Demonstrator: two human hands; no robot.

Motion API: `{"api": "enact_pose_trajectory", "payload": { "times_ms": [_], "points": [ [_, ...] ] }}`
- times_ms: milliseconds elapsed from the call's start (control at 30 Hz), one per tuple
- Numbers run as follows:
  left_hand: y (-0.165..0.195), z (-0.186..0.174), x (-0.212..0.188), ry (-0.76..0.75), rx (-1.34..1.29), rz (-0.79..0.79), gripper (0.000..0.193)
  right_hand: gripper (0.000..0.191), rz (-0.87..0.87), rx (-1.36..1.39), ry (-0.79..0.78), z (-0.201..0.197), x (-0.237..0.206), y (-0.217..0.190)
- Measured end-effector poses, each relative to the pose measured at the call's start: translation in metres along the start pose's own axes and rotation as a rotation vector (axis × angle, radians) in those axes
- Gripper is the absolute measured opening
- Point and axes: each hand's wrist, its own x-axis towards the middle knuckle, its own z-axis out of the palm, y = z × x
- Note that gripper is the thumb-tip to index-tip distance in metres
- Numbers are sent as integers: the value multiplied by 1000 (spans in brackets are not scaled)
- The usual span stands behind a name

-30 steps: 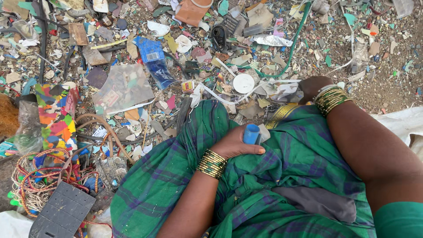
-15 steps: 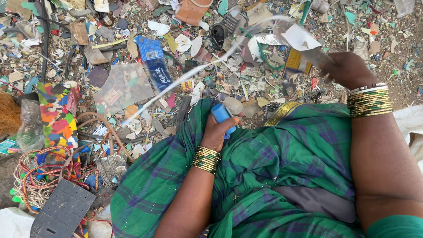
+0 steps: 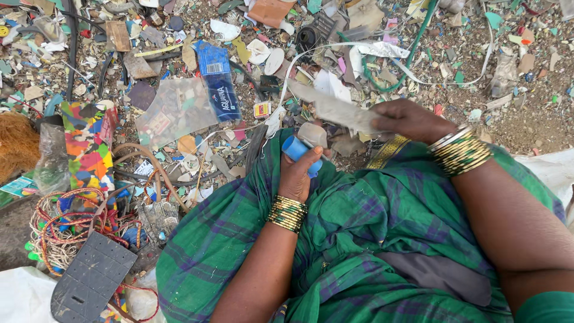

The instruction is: The person sits on the ground in a waste area and picks up various plastic items from the debris, including a plastic bottle cap, a plastic grid piece, a plastic container, and a plastic bag. They place the selected items into a white sack beside them.

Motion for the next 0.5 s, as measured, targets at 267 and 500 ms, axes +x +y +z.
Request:
{"api": "enact_pose_trajectory", "payload": {
  "times_ms": [267,500],
  "points": [
    [-1,-6,3,121,46,103,34,46,-248,-163,-211,47,16,-18],
    [-9,-19,9,143,49,105,34,57,73,-932,27,33,23,8]
  ]
}}
